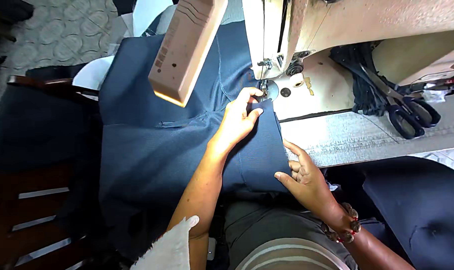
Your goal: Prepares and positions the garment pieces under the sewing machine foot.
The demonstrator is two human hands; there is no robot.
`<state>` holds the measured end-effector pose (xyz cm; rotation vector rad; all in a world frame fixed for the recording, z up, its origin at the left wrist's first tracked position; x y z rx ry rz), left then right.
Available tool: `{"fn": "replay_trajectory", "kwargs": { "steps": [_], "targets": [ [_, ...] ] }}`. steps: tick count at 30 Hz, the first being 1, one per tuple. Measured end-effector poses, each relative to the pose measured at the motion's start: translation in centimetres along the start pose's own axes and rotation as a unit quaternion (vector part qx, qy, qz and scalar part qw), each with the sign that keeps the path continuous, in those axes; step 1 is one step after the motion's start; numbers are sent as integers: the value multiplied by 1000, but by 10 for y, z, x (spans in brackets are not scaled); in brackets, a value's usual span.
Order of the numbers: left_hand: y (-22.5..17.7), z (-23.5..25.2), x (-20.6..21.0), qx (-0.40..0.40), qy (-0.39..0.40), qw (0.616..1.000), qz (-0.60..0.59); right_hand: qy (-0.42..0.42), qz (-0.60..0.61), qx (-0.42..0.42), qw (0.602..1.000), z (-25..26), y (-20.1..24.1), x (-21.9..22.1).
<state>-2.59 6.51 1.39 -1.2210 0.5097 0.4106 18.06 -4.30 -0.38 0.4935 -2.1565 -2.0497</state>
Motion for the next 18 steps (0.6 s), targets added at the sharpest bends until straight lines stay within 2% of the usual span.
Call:
{"fn": "replay_trajectory", "kwargs": {
  "steps": [6, 18],
  "targets": [
    [-1, -1, 6, -16, -5, 1000, 0, 2, -43, -36, 998, -12, -4, -2],
    [-2, -1, 10, -23, -11, 1000, 6, -2, -48, -25, 999, -17, -6, -3]
  ]
}}
Point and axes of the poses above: each hand's wrist, its own z-axis towards the middle knuckle, its own x-axis out of the palm, y = z × x, the point moved 2 cm from there along z, towards the middle knuckle
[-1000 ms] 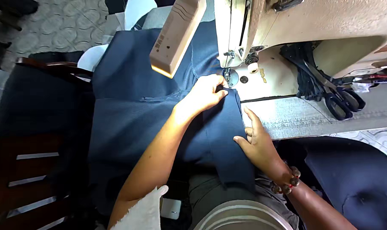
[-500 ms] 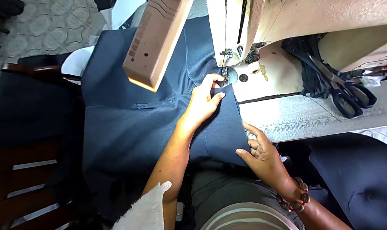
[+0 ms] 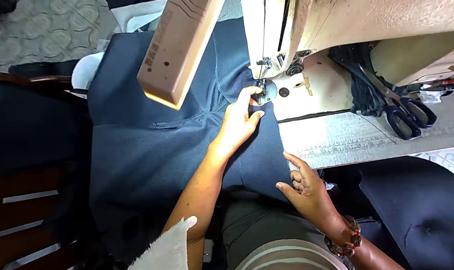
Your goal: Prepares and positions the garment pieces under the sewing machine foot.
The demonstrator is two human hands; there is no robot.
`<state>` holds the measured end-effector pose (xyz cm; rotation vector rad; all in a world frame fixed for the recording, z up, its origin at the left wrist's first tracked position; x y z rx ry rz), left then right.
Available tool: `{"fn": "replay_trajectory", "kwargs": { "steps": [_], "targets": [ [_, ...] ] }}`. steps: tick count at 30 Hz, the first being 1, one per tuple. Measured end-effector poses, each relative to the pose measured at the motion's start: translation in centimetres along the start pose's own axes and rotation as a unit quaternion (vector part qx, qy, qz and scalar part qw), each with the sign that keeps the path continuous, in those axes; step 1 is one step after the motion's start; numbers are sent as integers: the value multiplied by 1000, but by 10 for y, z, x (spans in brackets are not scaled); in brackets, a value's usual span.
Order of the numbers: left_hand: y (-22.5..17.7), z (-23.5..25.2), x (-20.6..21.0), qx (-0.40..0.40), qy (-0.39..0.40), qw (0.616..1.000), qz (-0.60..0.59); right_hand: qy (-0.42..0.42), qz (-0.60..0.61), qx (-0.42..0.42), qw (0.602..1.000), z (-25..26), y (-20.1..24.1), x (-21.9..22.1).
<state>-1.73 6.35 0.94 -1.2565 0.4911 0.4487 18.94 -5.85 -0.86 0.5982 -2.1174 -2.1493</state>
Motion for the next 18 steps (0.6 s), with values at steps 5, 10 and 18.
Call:
{"fn": "replay_trajectory", "kwargs": {
  "steps": [5, 10, 18],
  "targets": [
    [-4, 0, 1, 87, 8, 993, 77, 2, -16, -2, 1000, 1, 1, -1],
    [-7, 0, 2, 69, 11, 994, 90, 3, -23, -6, 1000, 1, 1, 0],
    [-7, 1, 2, 84, 6, 991, 101, -2, -26, -26, 999, 1, -1, 1]
  ]
}}
Point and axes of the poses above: each hand's wrist, its own z-axis towards the middle knuckle, its own x-axis out of the palm, y = z × x, the point moved 2 cm from there along z, towards the middle knuckle
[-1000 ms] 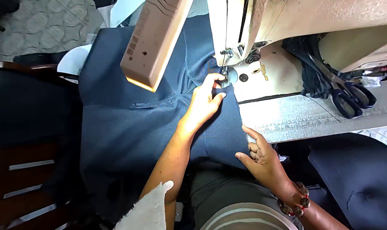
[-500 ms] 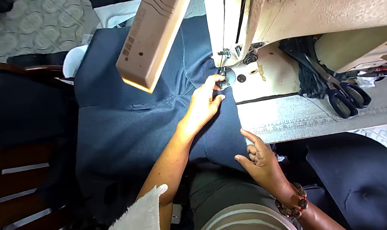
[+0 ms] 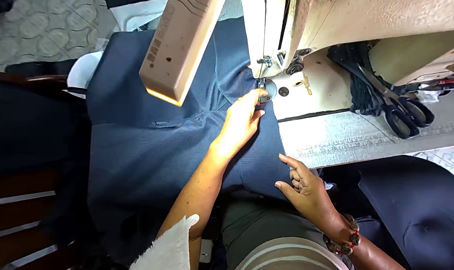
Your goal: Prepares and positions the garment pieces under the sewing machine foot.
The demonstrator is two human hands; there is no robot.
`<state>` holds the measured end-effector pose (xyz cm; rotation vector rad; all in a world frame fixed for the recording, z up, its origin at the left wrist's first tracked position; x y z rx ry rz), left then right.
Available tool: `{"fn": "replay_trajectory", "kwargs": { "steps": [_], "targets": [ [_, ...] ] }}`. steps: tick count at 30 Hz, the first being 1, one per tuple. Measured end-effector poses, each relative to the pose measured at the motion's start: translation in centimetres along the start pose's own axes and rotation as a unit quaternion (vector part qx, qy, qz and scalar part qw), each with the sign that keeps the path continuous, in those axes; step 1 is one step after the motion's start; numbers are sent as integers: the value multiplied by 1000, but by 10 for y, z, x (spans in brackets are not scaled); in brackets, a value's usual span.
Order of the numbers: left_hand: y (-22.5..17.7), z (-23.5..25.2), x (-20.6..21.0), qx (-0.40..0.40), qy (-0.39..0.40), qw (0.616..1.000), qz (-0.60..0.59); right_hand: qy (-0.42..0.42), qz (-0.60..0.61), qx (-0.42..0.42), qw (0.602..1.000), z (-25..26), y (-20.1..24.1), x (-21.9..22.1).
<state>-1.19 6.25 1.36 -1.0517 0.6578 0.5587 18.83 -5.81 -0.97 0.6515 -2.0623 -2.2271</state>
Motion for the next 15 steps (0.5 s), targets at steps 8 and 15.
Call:
{"fn": "replay_trajectory", "kwargs": {
  "steps": [8, 15],
  "targets": [
    [-37, -30, 4, 2, 105, 960, 260, 65, -278, -54, 957, -2, 17, -7],
    [-10, -40, 4, -62, 128, 972, 190, 9, -409, -213, 887, 16, 19, -5]
  ]
}}
Point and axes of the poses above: each hand's wrist, its own z-axis towards the middle knuckle, its own x-axis out of the palm, y = z × x, the point moved 2 cm from there along z, towards the middle knuckle
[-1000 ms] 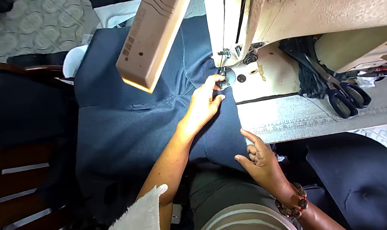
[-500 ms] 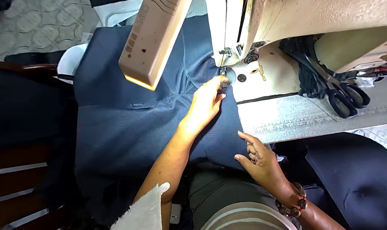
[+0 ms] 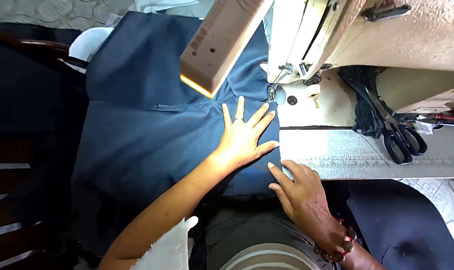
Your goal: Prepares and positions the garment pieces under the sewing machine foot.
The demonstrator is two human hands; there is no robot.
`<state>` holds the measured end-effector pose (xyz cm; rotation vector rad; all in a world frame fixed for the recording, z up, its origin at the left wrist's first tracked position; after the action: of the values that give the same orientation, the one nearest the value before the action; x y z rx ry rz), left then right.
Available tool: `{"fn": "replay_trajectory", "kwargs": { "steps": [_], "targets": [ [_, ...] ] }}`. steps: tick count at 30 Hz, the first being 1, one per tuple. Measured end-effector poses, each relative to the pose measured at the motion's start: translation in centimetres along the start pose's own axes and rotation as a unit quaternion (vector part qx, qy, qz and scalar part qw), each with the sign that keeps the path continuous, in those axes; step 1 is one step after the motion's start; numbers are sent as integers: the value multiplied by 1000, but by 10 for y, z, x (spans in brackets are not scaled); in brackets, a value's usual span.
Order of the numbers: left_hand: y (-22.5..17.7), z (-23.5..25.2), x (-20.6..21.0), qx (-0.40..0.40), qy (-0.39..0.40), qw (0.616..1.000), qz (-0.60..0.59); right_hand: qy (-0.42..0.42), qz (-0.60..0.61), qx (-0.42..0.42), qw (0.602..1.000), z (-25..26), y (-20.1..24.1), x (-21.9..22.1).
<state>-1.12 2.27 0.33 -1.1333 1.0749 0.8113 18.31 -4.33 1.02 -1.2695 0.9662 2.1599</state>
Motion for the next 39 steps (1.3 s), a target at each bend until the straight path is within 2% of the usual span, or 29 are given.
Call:
{"fn": "replay_trajectory", "kwargs": {
  "steps": [3, 15, 21, 32, 39],
  "targets": [
    [6, 9, -4, 5, 5, 1000, -17, 8, 1, -28, 1000, 4, -5, 13],
    [15, 22, -5, 6, 11, 999, -31, -11, 2, -26, 1000, 8, -13, 23],
    [16, 22, -5, 4, -19, 999, -34, -5, 10, -32, 999, 12, -16, 22],
    [35, 62, -15, -19, 7, 998, -51, 13, 25, -27, 999, 57, -35, 20],
    [34, 72, -22, -42, 29, 998, -30, 20, 28, -5, 999, 61, -41, 26]
  ]
}}
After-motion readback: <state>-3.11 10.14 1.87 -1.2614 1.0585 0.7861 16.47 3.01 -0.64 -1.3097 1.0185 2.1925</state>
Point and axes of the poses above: each hand's wrist, its own z-axis towards the middle knuckle, its own x-axis out of the palm, y = z × x, the point moved 2 cm from there along z, towards the middle knuckle
